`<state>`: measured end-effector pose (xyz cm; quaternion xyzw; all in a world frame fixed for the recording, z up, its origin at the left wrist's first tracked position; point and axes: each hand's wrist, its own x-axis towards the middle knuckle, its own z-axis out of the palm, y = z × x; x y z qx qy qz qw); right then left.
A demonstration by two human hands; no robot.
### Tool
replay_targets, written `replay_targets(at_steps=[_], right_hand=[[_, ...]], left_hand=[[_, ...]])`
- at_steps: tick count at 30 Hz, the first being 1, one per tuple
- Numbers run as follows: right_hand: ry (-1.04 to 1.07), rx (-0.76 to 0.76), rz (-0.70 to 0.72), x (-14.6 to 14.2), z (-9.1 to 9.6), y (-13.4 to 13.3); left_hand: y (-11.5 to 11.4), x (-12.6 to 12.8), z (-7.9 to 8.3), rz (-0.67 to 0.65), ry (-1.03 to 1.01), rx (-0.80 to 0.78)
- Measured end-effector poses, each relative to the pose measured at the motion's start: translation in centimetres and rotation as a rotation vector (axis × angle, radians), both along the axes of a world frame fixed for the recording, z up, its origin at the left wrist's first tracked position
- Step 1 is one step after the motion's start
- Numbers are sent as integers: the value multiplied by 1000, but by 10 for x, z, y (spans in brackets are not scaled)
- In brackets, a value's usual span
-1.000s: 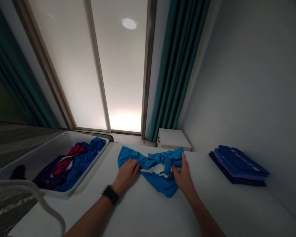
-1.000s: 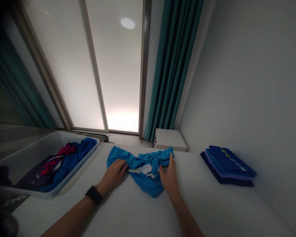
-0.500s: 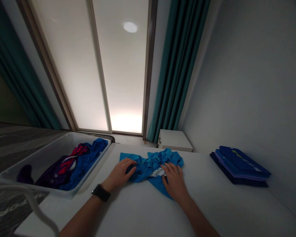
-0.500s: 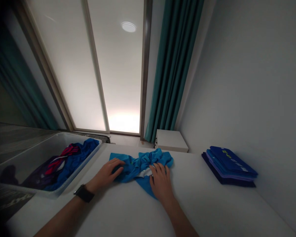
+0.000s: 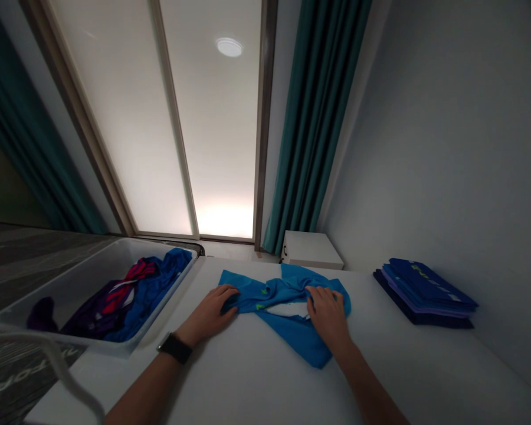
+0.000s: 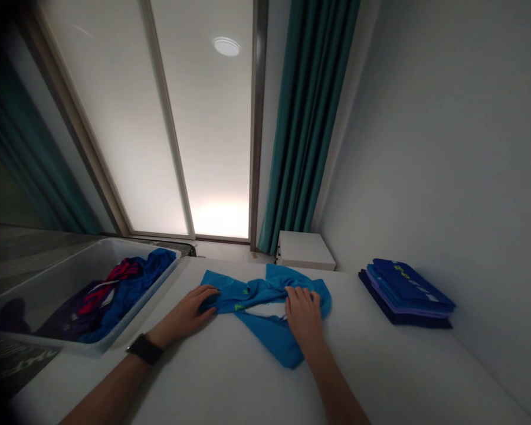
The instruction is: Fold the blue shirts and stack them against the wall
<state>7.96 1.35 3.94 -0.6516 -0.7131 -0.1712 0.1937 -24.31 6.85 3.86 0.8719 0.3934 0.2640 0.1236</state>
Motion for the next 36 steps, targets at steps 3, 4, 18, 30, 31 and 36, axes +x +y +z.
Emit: replay_targets(at_steps=[3,4,18,30,31,36], right_hand=[[41,35,226,-19,-6,-2],[54,25,293,-27,-8,-3],[236,46,549,-49,-16,-7],[24,-202,425,-52,10,48],[12,-253,436,-54,14,56],[-22,-543,460,-66,30,86]], left_hand=[[2,-10,0,-22,-19,-40],[3,-12,-1,-27,-25,-50],[-4,5,-3,172,-221,1],[-7,8,-9,14,-211,20],[-7,9,-10,19,-206,18],[-9,8,-5,181,-226,-115]])
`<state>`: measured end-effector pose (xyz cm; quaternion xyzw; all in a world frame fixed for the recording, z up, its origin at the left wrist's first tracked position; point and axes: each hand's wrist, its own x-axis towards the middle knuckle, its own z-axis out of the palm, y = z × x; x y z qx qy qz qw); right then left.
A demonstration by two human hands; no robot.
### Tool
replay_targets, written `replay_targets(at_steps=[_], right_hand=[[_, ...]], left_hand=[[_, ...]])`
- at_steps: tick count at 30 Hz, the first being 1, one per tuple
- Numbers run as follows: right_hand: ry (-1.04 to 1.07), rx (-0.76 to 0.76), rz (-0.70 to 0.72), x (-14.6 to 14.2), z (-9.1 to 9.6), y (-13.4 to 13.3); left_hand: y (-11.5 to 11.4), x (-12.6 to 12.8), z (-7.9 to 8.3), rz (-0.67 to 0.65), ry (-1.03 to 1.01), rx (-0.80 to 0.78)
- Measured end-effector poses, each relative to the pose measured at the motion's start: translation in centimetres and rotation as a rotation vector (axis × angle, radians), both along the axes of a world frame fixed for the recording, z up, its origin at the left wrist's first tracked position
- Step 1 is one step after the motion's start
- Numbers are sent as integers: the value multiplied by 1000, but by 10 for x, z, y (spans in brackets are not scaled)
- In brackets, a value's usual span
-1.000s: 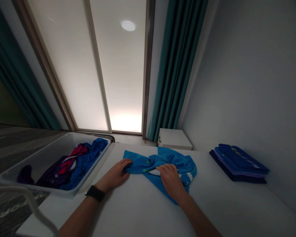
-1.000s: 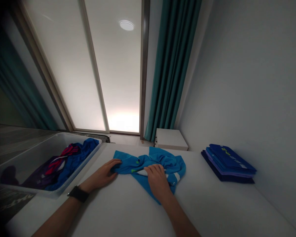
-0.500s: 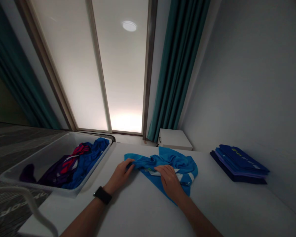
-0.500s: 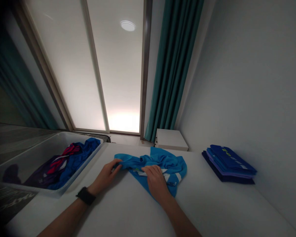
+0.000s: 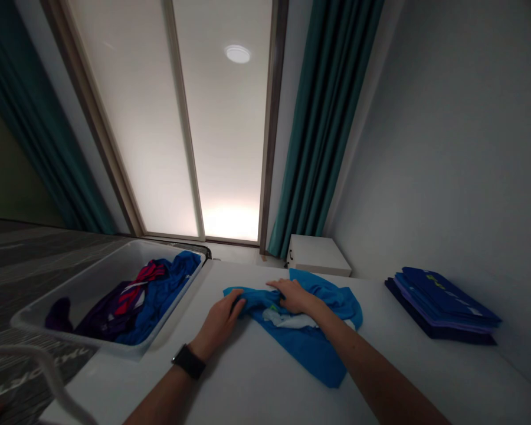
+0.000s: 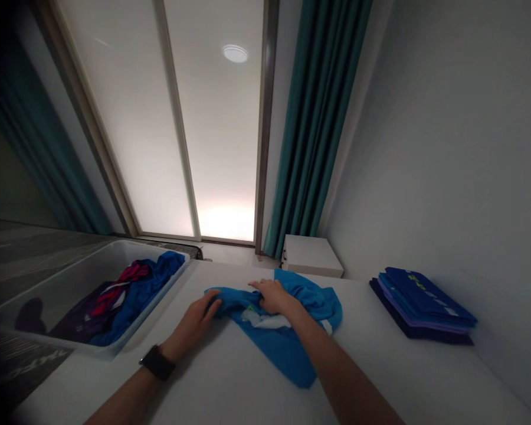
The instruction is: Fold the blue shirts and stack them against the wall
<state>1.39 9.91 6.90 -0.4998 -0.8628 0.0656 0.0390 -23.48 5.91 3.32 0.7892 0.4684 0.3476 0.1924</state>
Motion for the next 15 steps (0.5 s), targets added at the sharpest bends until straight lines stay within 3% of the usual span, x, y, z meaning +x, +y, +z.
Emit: replay_targets(at_steps=[3,6,10,15], right_hand=[[-20,-24,-17,1,8,5],[10,41,-115,13,18,2],[169,53,-353,35,35,-13],[397,-221,-437,62,46,-60]], left_hand=[[-1,-3,3,-71,48,-65],[3,-5,0,-158,83,-23],[13,-8,-4,-68,95,82],[8,-3,11,122,111,227]])
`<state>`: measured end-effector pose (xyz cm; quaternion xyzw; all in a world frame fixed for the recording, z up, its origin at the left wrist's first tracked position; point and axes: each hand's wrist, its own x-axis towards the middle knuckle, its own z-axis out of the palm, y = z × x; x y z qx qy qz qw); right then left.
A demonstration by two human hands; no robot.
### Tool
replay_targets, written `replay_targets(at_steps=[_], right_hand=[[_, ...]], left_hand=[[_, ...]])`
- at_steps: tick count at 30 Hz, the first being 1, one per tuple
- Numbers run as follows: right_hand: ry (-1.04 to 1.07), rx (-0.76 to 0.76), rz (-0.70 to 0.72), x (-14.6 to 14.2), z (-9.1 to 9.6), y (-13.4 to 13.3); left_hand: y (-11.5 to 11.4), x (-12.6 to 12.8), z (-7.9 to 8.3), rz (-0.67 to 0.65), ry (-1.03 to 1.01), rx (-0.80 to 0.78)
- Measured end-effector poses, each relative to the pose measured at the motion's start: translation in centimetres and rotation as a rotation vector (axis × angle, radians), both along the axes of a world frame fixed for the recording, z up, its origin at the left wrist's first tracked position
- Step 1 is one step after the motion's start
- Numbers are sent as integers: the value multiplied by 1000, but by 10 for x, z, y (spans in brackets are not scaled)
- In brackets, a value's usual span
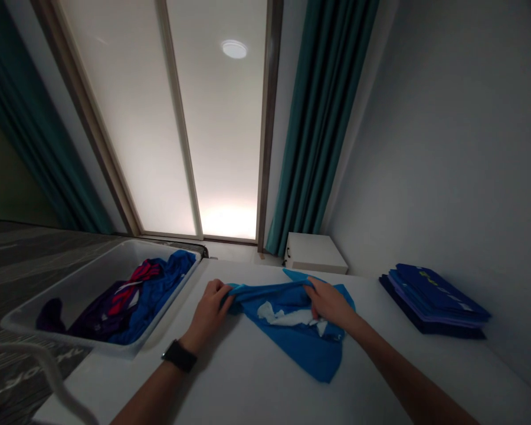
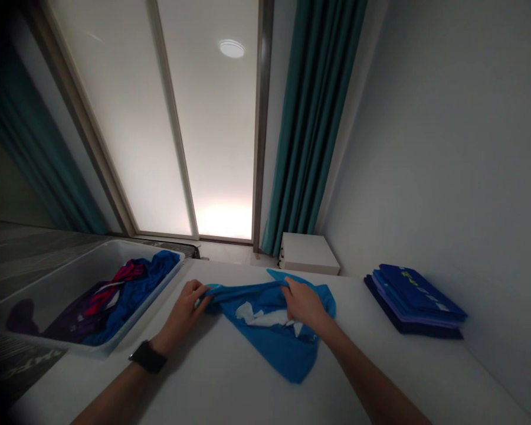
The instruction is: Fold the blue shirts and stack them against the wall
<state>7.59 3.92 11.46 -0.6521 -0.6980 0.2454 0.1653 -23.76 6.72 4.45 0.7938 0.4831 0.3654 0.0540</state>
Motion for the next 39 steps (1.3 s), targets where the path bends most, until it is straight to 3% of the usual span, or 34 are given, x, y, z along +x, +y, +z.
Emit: replay_targets(at_steps=[3,5,7,10,11,13,16,19,23,26,31,36,39], right_hand=[[49,-287,21,18,-3,-33],[62,-402,43,29,-6,-50],[66,-468,66,39,-9,-60],[65,-530,105,46,-14,-58],[62,-533,115,46,-16,-52],[48,-498,107,44,-22,-34],[5,-362,-3,36,-34,8],[24,-236,-92,29,-42,57],[140,-72,-229,27,-46,114],[255,31,-287,26,-45,142],[344,161,-312,23,-47,163],[291,260,-314,29,-61,159],[234,331,-309,34,-57,155]], left_hand=[[-14,10,14,35,15,-36],[-25,19,20,-61,3,-210],[-34,27,21,-238,-49,-546],[-39,40,13,-502,-161,-1171],[-37,44,9,-549,-204,-1313],[-26,53,3,-565,-307,-1420],[9,69,3,-429,-482,-1302],[56,82,11,-192,-631,-1080],[114,87,20,-96,-691,-921],[144,87,22,-55,-722,-763],[168,88,24,-45,-674,-550],[168,85,18,13,-504,-428],[165,78,24,47,-385,-330]])
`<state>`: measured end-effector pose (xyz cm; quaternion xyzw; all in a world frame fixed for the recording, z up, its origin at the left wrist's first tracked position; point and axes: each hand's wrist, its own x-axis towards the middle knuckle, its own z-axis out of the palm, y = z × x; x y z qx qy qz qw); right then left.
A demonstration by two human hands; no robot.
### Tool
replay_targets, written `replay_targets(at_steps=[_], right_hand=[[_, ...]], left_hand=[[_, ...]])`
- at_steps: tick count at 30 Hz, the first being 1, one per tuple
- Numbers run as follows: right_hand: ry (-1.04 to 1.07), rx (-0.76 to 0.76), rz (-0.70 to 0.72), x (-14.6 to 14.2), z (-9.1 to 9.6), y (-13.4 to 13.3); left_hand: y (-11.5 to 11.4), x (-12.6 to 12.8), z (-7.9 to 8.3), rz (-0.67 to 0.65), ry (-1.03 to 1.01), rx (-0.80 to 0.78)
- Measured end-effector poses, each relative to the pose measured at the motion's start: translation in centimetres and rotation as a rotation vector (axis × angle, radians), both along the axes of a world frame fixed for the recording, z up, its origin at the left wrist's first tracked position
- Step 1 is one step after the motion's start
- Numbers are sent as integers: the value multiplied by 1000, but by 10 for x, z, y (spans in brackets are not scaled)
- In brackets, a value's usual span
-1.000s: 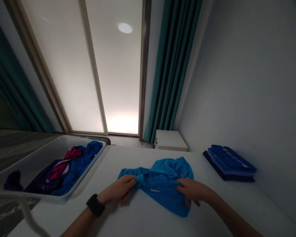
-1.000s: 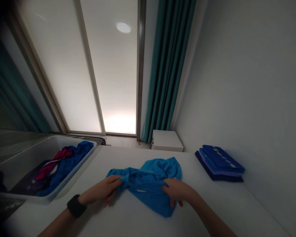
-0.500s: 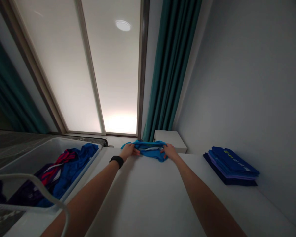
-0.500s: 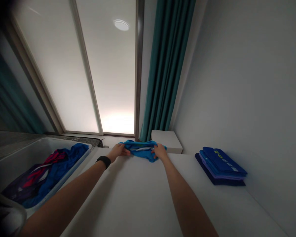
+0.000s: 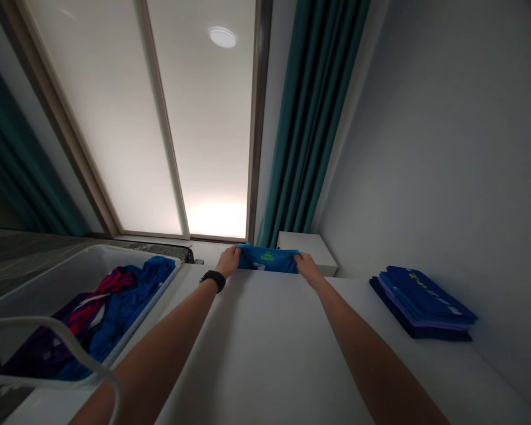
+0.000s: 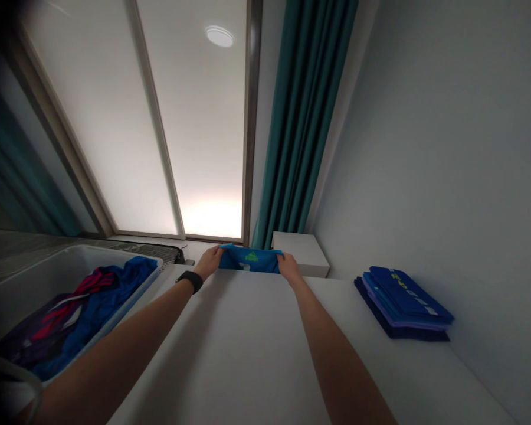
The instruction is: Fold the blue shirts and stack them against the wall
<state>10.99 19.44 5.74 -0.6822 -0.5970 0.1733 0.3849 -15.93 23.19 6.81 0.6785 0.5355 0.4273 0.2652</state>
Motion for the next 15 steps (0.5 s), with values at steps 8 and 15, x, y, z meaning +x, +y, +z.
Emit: replay_targets(at_steps=[8,15], right_hand=[[-213,167,74,16,40,-31],[-417,51,164,0,-29,-122]], left_hand=[[-28,-33,31,55,252,182],[-102,-66,-28,-99,600,73]])
